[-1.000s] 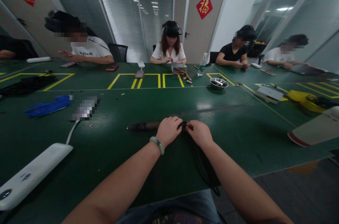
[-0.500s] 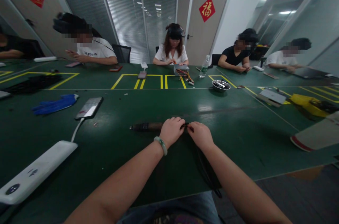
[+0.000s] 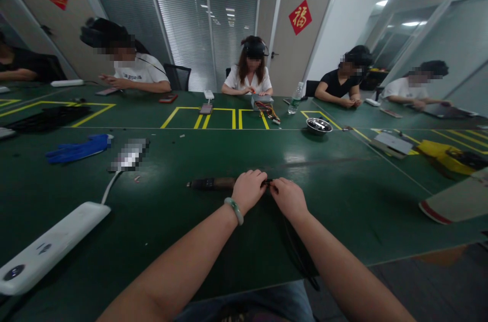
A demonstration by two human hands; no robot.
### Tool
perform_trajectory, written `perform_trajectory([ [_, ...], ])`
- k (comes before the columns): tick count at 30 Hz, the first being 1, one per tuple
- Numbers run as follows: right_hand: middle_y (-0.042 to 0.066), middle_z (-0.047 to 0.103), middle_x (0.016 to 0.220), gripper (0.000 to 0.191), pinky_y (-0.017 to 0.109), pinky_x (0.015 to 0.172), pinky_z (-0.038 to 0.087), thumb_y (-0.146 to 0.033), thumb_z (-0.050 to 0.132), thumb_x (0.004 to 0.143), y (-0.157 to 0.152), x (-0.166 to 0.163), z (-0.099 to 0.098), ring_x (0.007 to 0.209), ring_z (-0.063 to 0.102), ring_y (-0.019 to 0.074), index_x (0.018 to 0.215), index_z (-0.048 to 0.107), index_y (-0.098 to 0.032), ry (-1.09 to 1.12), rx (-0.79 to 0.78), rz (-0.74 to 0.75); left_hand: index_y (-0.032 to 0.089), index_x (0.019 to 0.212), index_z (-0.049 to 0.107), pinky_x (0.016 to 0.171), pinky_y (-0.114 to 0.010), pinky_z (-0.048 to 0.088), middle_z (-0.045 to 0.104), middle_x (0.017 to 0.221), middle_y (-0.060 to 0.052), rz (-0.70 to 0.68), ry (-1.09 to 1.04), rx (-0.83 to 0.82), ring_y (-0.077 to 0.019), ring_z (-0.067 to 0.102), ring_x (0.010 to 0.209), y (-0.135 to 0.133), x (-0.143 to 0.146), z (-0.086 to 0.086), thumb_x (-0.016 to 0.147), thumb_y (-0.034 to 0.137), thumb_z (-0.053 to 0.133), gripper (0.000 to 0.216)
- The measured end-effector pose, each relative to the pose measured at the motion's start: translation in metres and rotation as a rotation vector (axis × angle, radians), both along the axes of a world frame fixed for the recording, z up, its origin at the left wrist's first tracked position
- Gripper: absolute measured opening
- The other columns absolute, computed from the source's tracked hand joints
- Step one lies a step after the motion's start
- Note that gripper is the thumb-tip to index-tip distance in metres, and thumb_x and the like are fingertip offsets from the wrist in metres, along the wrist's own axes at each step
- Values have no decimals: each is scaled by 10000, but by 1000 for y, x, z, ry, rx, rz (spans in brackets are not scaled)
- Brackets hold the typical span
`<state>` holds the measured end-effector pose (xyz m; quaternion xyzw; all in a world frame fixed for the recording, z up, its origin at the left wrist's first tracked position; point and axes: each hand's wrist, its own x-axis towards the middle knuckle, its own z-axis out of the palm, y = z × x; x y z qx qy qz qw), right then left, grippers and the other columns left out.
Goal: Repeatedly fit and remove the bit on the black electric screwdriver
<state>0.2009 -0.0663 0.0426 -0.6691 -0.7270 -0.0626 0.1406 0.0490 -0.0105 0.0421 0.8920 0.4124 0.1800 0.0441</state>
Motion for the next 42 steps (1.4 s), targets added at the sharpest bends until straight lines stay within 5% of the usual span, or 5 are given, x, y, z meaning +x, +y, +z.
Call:
perform_trajectory([
  [19,15,678,877,155,268,711,379,-231,504,911,2,4,-4,779,605,161,870,653,-231,59,4,-54,228,940,593,789,-322,415,628,983,-12,-47,-81,10,-191,562,930,2,-2,-4,911,282,563,68],
  [36,52,679,887,216,311,823,443,-211,478,940,18,22,-9,847,614,195,982,689,-213,-57,18,175,201,938,618,838,-348,428,641,955,-42,-61,-90,28,-208,571,932,4,2,-12,904,255,568,81],
  [42,63,646,1169,170,339,947,436,-202,541,897,24,26,-17,1055,591,203,964,696,-223,115,55,190,203,969,620,867,-356,442,654,979,-45,-80,-111,29,-212,585,958,3,-1,-11,895,241,571,97],
])
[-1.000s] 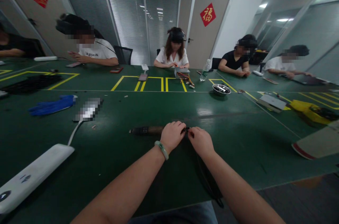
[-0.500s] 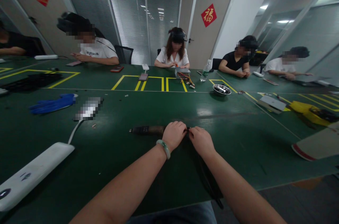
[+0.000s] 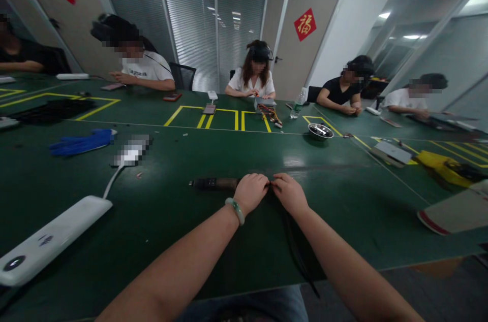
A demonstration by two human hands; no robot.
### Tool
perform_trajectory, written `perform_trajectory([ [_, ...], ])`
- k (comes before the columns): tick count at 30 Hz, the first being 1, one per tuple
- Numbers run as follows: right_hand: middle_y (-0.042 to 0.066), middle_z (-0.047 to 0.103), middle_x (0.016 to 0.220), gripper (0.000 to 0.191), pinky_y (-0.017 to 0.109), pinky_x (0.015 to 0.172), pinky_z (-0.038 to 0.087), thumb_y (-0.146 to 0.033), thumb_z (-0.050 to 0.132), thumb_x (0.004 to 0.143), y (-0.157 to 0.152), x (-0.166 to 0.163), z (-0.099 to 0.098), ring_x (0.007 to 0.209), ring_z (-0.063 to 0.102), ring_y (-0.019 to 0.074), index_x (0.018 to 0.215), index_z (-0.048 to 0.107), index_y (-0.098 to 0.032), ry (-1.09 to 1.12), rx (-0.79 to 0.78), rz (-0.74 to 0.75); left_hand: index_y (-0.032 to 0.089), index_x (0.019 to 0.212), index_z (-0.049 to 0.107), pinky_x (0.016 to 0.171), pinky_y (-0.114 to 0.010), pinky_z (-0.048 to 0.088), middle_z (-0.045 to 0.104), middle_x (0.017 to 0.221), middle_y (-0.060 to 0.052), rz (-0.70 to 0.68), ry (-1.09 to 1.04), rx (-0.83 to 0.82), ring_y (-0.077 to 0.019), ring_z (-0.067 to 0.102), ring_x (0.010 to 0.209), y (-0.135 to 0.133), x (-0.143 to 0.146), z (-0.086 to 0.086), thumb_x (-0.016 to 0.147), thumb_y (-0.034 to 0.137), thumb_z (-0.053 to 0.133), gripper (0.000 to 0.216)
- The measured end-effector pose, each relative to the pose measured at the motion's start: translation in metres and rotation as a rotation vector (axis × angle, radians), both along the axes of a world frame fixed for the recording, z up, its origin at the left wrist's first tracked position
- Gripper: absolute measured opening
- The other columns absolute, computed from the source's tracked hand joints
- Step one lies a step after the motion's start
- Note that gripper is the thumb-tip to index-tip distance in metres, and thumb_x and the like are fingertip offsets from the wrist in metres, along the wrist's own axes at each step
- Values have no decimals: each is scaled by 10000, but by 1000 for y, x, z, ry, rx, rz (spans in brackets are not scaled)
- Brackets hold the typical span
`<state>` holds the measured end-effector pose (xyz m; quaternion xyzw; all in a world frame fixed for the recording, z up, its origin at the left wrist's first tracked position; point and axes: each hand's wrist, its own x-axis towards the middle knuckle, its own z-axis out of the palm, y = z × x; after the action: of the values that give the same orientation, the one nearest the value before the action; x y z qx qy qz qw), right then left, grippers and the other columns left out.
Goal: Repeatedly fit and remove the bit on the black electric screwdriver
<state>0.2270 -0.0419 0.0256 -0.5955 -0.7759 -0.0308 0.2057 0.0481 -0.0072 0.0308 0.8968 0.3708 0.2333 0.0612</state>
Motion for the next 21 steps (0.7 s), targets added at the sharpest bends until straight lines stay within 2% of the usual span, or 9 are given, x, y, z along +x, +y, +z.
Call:
perform_trajectory([
  [3,45,655,1179,182,335,956,436,-161,564,865,5,2,-4,1073,593,192,988,680,-227,63,-29,27,210,1061,608,914,-363,447,658,1044,-41,-37,-34,11,-209,588,1011,-3,-4,3,890,232,575,176],
  [6,43,685,1071,196,322,939,423,-124,577,839,10,4,-4,1021,602,185,981,669,-222,61,-51,47,214,1155,584,1011,-387,418,643,1144,-48,-86,-122,56,-208,563,1115,-7,-10,6,897,220,552,260],
  [10,22,677,915,137,273,831,423,-119,583,833,14,5,0,890,600,156,903,654,-213,67,-83,78,233,1128,612,1099,-393,353,644,1177,-31,-152,-171,78,-182,539,1177,-13,-16,13,908,177,491,257],
  [13,25,668,928,83,282,837,404,-176,594,856,16,4,2,916,589,156,909,651,-205,71,-94,92,238,1061,639,1080,-353,374,657,1151,-11,-202,-156,49,-158,552,1154,-17,-20,19,892,151,488,242],
  [17,30,667,953,110,292,847,402,-246,580,878,21,8,4,937,590,165,942,662,-209,82,-98,60,223,1015,653,1007,-329,422,675,1094,-16,-258,-122,0,-162,584,1088,-20,-24,25,878,141,487,230],
  [21,44,673,951,169,294,815,429,-265,530,877,20,37,8,919,602,179,935,677,-203,103,-90,-58,207,1004,663,947,-320,445,689,1045,-26,-283,-95,-44,-170,614,1009,-19,-29,25,878,148,492,220],
])
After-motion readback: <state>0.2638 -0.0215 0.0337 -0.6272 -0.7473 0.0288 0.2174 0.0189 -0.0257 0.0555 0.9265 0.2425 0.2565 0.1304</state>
